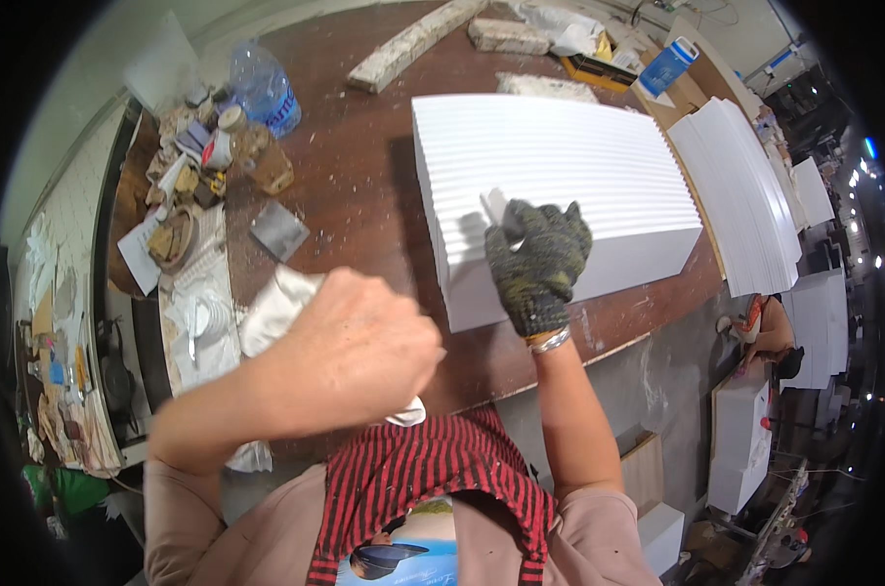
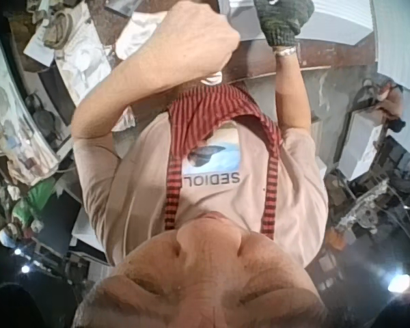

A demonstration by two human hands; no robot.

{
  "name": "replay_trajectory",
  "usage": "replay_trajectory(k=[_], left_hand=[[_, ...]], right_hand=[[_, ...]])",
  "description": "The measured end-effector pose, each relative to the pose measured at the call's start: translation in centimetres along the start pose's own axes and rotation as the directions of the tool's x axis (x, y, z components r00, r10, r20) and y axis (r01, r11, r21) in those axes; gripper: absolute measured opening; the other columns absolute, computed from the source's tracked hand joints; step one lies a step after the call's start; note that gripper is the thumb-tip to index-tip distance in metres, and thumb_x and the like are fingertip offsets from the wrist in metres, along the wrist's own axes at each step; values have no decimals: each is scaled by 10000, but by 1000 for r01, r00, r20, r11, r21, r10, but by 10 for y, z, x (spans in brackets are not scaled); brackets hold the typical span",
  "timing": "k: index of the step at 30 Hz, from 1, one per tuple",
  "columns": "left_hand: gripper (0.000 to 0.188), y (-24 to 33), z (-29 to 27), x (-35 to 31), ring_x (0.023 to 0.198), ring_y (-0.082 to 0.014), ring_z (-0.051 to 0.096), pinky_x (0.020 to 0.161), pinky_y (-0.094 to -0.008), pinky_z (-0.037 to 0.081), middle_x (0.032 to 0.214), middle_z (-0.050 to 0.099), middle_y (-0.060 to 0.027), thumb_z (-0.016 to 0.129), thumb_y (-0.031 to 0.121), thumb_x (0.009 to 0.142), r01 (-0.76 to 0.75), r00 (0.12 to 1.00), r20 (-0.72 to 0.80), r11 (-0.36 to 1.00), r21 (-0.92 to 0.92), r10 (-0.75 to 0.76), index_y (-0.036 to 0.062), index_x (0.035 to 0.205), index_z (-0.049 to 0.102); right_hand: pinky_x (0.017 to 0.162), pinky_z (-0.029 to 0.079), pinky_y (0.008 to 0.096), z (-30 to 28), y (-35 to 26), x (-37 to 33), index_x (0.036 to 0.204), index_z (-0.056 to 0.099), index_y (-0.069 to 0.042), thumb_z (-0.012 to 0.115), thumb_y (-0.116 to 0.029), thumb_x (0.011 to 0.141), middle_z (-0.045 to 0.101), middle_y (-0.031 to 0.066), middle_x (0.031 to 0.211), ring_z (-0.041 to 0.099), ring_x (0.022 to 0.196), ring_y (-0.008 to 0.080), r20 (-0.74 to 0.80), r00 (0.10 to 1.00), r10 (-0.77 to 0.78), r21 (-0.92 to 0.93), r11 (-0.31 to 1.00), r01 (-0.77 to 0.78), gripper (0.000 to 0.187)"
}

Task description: The person wipes a stack of white ribbed decorative panels with a cloth, repeatedly turning the stack to clean different sides. The person also lifts and repositions the stack on the table during the process.

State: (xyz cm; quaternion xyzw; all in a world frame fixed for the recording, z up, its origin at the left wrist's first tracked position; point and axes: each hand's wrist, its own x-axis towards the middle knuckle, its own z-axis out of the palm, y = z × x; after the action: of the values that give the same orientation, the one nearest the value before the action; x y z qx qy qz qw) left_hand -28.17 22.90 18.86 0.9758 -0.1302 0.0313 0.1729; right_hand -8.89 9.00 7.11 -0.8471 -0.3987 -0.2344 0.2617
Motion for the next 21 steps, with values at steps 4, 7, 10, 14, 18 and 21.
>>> replay_trajectory(k=[4, 7, 10, 14, 18, 21], left_hand=[[188, 38, -64, 11, 614, -267, 709, 532, -385, 533, 652, 698, -127, 667, 202, 777, -241, 956, 178, 970, 15, 234, 54, 677, 722], [201, 56, -77, 18, 620, -259, 709, 548, -383, 540, 658, 696, -121, 673, 225, 788, -339, 908, 268, 941, 15, 323, 57, 687, 716], [217, 67, -78, 23, 626, -252, 708, 564, -381, 548, 663, 694, -115, 678, 249, 798, -406, 865, 325, 914, 8, 381, 59, 697, 709], [240, 73, -79, 19, 634, -242, 708, 586, -378, 558, 669, 691, -106, 686, 280, 812, -422, 835, 381, 906, -24, 398, 63, 711, 700], [265, 76, -73, 13, 641, -232, 707, 607, -375, 568, 676, 689, -98, 693, 311, 826, -421, 826, 408, 907, -14, 390, 66, 725, 691], [284, 80, -63, 6, 647, -225, 707, 623, -373, 575, 681, 687, -92, 698, 334, 837, -387, 824, 436, 921, -32, 362, 69, 735, 685]], right_hand=[[1063, 442, 491, -8, -8, -1, 953, 741, -84, 812, -229, 722, 673, 55, 774, 651, 791, 276, 2, 999, 41, -33, 999, -41, 282], [996, 445, 511, -8, -18, -3, 839, 677, -114, 780, -129, 673, 600, 34, 726, 608, 776, 286, -98, 995, 10, 21, 1000, -8, 197], [929, 445, 501, -7, -18, -2, 800, 666, -94, 760, -93, 667, 602, 52, 713, 599, 778, 301, -160, 987, 25, 49, 999, -18, 163], [985, 490, 469, -12, -7, 6, 924, 746, -78, 828, -206, 708, 670, 51, 754, 646, 760, 273, -76, 985, 152, 91, 985, -145, 264], [842, 526, 413, -15, 5, 5, 983, 759, -26, 836, -153, 725, 715, 89, 826, 676, 800, 272, -36, 997, 67, 27, 997, -66, 298], [799, 536, 397, -13, 7, 0, 1008, 764, -5, 839, -136, 730, 733, 108, 854, 690, 821, 270, -4, 997, 78, 27, 997, -78, 317]])
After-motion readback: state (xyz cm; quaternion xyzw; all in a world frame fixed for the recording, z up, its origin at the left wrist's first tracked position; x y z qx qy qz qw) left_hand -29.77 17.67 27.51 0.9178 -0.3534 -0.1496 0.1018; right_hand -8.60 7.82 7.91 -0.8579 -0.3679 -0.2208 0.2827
